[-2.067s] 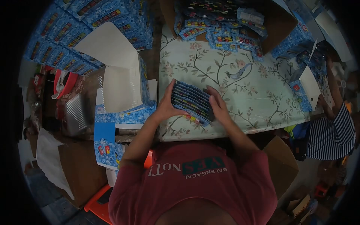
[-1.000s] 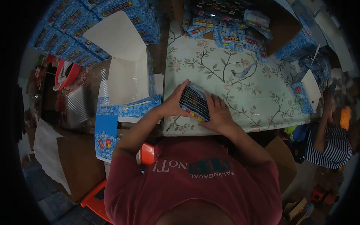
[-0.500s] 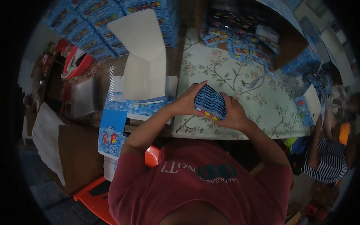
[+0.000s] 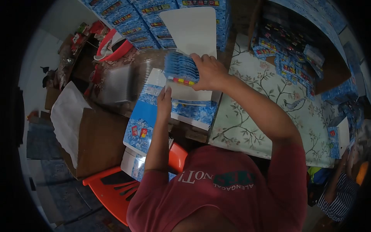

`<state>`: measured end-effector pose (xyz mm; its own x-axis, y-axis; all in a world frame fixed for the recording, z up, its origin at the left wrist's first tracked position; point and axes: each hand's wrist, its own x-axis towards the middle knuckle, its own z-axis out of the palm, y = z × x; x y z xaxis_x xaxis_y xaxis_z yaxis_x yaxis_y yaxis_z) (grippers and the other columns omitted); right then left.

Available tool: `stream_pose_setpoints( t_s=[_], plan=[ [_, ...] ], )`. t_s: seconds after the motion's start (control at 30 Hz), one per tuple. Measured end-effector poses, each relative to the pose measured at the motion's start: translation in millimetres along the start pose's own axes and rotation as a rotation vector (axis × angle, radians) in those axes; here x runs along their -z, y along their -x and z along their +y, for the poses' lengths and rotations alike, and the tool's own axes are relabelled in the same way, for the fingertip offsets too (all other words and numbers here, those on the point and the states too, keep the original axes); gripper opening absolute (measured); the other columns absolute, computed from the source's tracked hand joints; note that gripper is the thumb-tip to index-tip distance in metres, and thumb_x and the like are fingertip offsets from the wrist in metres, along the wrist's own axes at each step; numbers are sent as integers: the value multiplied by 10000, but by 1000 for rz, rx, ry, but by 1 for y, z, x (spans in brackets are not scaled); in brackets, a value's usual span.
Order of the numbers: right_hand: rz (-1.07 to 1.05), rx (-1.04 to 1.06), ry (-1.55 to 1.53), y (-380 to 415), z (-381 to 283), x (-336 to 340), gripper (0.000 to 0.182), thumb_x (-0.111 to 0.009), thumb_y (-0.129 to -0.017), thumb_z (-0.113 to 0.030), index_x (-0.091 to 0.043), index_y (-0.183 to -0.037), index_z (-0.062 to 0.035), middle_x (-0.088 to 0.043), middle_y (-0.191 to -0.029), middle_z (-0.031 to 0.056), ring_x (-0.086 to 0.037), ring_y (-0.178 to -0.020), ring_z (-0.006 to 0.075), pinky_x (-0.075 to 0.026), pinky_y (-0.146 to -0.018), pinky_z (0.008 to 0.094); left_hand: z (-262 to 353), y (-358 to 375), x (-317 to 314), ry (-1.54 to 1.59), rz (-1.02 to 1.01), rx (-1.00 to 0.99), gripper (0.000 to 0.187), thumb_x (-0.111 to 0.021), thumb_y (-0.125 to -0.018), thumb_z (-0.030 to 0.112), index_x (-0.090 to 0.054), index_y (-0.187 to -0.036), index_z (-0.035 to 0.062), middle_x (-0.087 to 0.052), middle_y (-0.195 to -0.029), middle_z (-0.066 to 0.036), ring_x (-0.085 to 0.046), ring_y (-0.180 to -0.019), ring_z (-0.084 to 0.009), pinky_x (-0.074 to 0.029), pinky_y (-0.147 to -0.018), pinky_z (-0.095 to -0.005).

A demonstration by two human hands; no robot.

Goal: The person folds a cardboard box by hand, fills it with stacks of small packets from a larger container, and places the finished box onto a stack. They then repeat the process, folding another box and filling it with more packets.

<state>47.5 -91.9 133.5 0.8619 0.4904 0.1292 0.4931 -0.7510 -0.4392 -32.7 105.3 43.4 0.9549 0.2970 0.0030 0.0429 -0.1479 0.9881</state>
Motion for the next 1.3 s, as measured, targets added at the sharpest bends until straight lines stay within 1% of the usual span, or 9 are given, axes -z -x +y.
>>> stream_pose_setpoints(
  t_s=[0.2, 0.37, 0.57, 0.63, 0.7, 0.83, 1.0, 1.1, 1.3],
  plan=[
    [-390, 59, 242, -6, 3, -21, 937, -800, -537, -328, -332, -1301, -55, -522, -1056, 219, -540, -1004, 354, -455, -837, 409, -26, 4, -19, 139, 147, 3, 370, -414, -971, 209, -517, -1194, -68, -605, -1058, -139, -542, -932, -165, -425, -826, -285],
    [-772, 15, 0, -29, 23, -26, 967, -626, -692, -663, -339, -1331, 4, -536, -1159, 276, -552, -1075, 365, -435, -906, 386, -22, 6, -28, 198, 143, -67, 399, -424, -974, 229, -487, -1236, -65, -598, -1094, -146, -542, -986, -171, -420, -861, -277],
    [-600, -77, -243, -88, 40, -80, 863, -438, -825, -669, -424, -1289, 58, -478, -1245, 304, -507, -1140, 385, -417, -937, 401, -11, -8, -36, 288, 186, 35, 426, -432, -973, 237, -459, -1265, -73, -567, -1164, -169, -530, -1047, -197, -408, -901, -292],
    [-651, 28, -105, -81, 27, -92, 819, -411, -840, -664, -469, -1248, 44, -480, -1226, 308, -507, -1122, 402, -418, -931, 425, -2, -10, -32, 488, 290, 302, 447, -464, -953, 261, -486, -1219, -97, -555, -1178, -154, -524, -1040, -203, -382, -921, -283],
    [-630, 36, -52, -66, 16, -88, 803, -397, -837, -675, -498, -1218, 25, -488, -1203, 305, -522, -1082, 417, -421, -918, 449, -24, -9, -48, 347, 310, 31, 446, -438, -969, 254, -455, -1254, -88, -541, -1191, -184, -528, -1046, -228, -404, -911, -312],
    [-636, 3, -129, -60, 24, -84, 756, -411, -845, -654, -497, -1237, -13, -514, -1153, 290, -526, -1069, 417, -427, -904, 448, -8, -4, -59, 420, 332, 78, 458, -419, -969, 294, -467, -1240, -72, -534, -1204, -173, -521, -1040, -230, -401, -910, -320],
    [259, 243, -427, -32, 74, -27, 393, -538, -879, -381, -590, -1070, -41, -580, -1063, 181, -555, -1003, 357, -446, -862, 409, -7, -11, -58, 360, 428, 126, 509, -432, -958, 334, -431, -1291, -50, -467, -1295, -181, -482, -1134, -256, -377, -965, -350],
    [735, -56, -267, -6, 174, 23, 253, -619, -826, -190, -609, -1026, -35, -600, -994, 165, -580, -899, 329, -469, -781, 389, -13, -14, -50, 350, 450, 136, 523, -435, -957, 339, -410, -1317, -39, -416, -1351, -185, -440, -1202, -277, -351, -1004, -364],
    [667, -482, 672, 41, 369, 71, 646, -673, -658, -69, -424, -1253, -38, -459, -1214, 180, -474, -1059, 355, -412, -822, 476, 5, -10, -52, 4, 394, -368, 470, -419, -969, 243, -363, -1341, -39, -359, -1402, -187, -378, -1268, -301, -294, -1056, -395]
  ],
)
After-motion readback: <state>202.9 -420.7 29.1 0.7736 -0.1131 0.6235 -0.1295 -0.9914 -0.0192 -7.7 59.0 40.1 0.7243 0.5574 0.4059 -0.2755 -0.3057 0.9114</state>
